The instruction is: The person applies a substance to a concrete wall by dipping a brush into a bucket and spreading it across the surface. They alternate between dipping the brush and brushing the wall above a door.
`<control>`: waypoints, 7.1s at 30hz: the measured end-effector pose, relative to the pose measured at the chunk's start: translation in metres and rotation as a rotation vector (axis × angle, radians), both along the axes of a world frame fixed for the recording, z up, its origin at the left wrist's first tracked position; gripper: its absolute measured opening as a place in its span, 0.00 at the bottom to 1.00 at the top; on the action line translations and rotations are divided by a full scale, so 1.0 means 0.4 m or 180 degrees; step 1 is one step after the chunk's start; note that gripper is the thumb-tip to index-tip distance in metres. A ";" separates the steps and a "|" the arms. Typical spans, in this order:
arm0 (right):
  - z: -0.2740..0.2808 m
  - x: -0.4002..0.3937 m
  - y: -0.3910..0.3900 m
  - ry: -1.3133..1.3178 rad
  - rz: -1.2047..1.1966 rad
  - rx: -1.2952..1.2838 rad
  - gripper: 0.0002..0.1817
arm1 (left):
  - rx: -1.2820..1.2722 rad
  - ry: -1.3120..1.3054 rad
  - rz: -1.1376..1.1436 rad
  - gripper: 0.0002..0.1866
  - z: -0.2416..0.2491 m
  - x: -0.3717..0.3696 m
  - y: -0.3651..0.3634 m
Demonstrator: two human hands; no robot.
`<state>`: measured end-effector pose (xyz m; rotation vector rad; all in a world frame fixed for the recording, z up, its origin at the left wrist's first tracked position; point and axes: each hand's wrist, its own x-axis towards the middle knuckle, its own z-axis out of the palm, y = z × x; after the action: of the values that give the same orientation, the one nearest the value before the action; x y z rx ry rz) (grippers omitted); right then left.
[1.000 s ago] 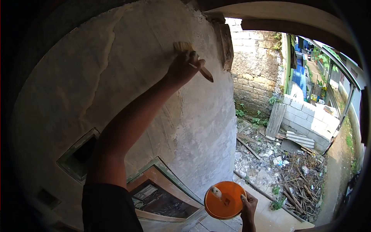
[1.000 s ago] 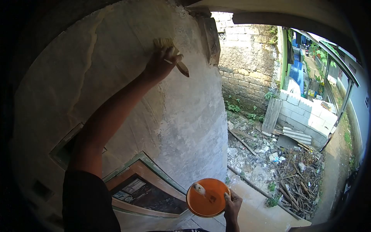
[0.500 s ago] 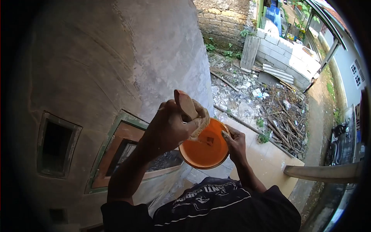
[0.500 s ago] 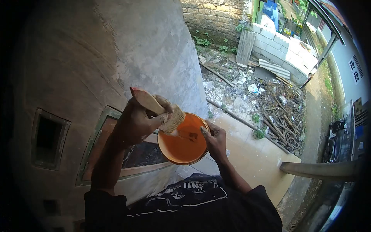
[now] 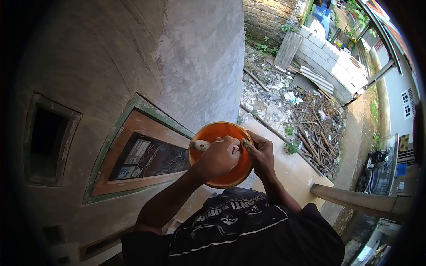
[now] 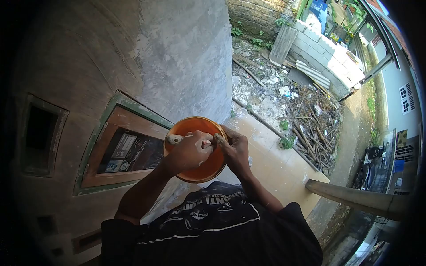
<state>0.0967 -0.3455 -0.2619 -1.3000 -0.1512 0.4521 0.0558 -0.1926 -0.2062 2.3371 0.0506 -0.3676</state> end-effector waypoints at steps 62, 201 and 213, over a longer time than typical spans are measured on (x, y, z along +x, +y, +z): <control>-0.058 0.077 -0.143 0.0114 -0.0815 0.0565 0.17 | -0.3958 -0.2156 0.1144 0.15 0.394 0.245 0.251; -0.102 0.074 -0.164 0.0238 -0.1087 0.0540 0.17 | 0.3776 -0.4635 0.0056 0.12 0.872 0.764 0.257; -0.098 0.055 -0.156 0.0266 -0.0947 0.0579 0.18 | 0.4079 -0.4538 -0.0745 0.16 0.721 0.743 0.337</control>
<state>0.1188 -0.4079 -0.3010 -1.1008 0.0702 0.2316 0.3531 -0.0578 0.0823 3.1691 -0.8967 1.7345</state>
